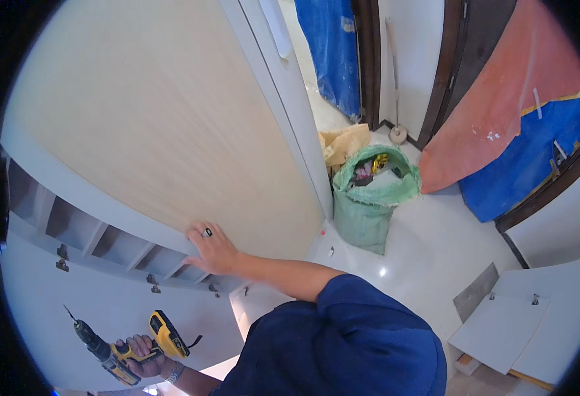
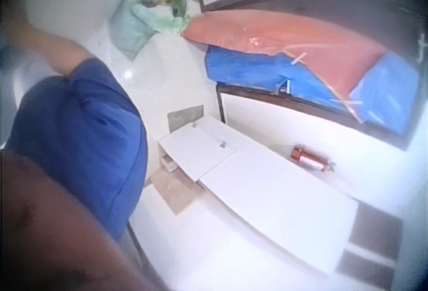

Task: The person secures a cabinet door hinge using a power drill and then tightens the screws by hand with a screwdriver.

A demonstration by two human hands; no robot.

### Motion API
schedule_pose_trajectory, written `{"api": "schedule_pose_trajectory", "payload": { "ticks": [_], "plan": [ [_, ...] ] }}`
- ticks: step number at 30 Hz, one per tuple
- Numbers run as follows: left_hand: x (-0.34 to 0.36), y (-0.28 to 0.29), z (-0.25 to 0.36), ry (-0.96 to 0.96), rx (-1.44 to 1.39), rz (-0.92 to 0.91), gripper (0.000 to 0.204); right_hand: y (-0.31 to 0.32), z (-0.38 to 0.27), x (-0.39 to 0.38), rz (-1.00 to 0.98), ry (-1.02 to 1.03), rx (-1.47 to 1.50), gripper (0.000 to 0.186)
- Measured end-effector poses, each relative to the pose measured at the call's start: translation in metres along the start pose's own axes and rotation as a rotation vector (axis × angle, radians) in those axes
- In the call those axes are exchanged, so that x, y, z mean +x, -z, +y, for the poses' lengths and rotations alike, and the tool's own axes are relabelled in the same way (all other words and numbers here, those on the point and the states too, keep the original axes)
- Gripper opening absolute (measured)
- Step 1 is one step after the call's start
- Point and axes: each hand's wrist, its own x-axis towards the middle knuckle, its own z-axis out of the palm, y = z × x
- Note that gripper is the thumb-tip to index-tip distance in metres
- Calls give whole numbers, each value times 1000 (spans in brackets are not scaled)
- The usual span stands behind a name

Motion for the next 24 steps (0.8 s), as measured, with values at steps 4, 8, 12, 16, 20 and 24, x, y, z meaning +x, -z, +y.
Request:
{"api": "schedule_pose_trajectory", "payload": {
  "ticks": [4,8,12,16,20,24],
  "plan": [
    [-5,13,0,-13,-14,-3,49,-1,-4,6,-35,-14,5,57],
    [-6,25,2,7,-40,-10,47,-5,-14,5,-21,-19,-25,56],
    [-6,38,-2,0,-73,28,48,-3,-16,4,-34,-7,-69,55],
    [-8,60,0,-1,-51,71,52,-7,-25,0,19,23,-63,60],
    [-8,70,1,-14,-45,135,52,-12,-34,-5,26,-1,-65,68],
    [-6,80,2,0,-64,100,52,-14,-42,-7,19,-2,-101,71]
  ]
}}
